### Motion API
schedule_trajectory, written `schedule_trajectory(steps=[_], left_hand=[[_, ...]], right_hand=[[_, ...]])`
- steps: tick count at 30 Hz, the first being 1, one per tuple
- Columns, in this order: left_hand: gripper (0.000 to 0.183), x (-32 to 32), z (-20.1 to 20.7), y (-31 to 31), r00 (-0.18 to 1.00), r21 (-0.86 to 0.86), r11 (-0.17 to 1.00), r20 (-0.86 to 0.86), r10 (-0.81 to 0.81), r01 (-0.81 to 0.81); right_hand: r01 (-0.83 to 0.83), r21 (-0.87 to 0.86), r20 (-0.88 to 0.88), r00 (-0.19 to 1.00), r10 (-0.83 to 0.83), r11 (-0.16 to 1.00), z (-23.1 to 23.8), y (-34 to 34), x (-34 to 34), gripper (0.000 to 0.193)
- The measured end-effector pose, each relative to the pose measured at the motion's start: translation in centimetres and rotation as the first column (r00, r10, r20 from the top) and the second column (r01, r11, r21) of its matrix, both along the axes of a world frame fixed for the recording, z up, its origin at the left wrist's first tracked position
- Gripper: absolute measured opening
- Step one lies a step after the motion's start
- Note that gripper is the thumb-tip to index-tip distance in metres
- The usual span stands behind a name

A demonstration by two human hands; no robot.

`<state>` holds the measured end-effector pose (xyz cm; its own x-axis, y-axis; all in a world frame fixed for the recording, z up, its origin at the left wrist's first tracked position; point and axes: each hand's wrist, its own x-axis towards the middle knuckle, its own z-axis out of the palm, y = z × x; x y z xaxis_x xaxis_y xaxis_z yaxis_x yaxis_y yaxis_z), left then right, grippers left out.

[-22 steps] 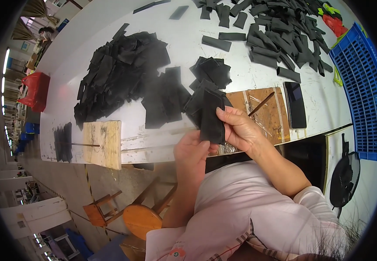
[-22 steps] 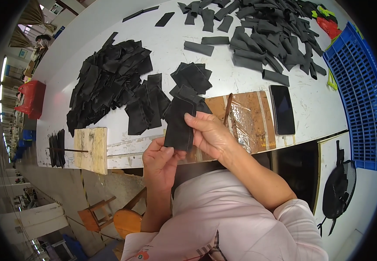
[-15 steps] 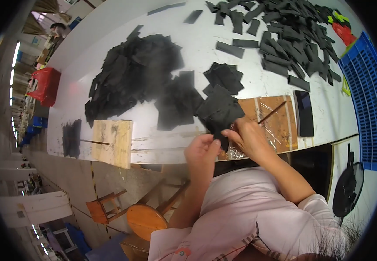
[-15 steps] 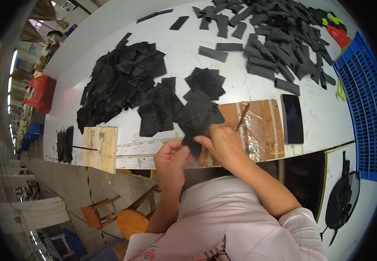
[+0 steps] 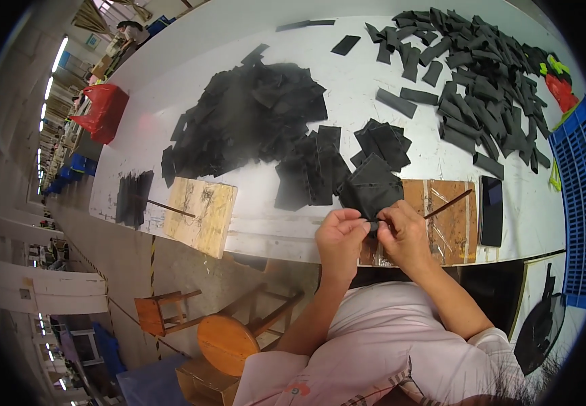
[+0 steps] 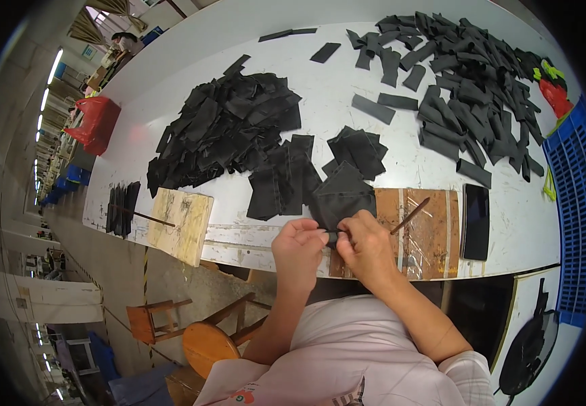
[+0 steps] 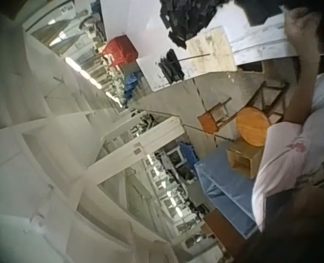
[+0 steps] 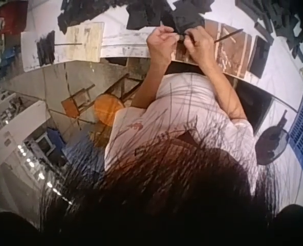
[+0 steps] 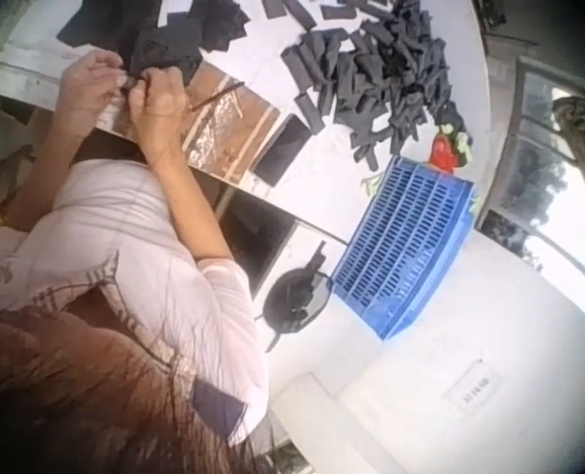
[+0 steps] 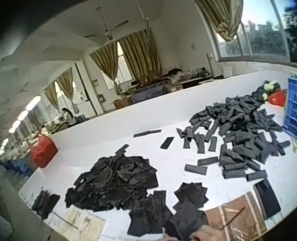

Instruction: Assembling small black foam components at a factory workstation.

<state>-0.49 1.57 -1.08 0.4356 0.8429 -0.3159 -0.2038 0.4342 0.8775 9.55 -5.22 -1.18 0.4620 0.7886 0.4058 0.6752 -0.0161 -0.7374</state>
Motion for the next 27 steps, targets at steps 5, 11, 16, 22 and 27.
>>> schedule_trajectory(steps=[5,11,16,22,27], left_hand=[[0.027,-1.6,-0.6,0.8,0.907,-0.219,0.941,0.391,-0.159,0.259],[0.026,-0.1,0.3,-0.3,0.991,0.242,0.965,-0.110,-0.076,0.100],[0.024,-0.1,0.1,-0.8,0.939,0.658,0.750,-0.298,0.171,0.072],[0.029,-2.0,1.3,-0.3,0.932,-0.077,0.950,0.232,-0.277,0.302],[0.039,-1.9,3.0,-1.1,0.701,-0.093,0.791,0.534,-0.473,0.604]], right_hand=[[-0.203,-0.051,-0.937,0.349,0.024,0.978,1.1,-0.1,0.8,0.002],[-0.202,0.183,-0.939,-0.325,0.110,0.962,0.6,-0.9,0.4,0.004],[-0.292,0.107,-0.991,0.040,0.124,0.951,0.6,-0.6,0.5,0.017],[-0.217,0.160,-0.987,-0.049,0.153,0.963,-0.3,-1.8,0.5,0.012],[-0.173,0.245,-0.970,-0.040,0.242,0.954,1.0,-2.4,0.3,0.011]])
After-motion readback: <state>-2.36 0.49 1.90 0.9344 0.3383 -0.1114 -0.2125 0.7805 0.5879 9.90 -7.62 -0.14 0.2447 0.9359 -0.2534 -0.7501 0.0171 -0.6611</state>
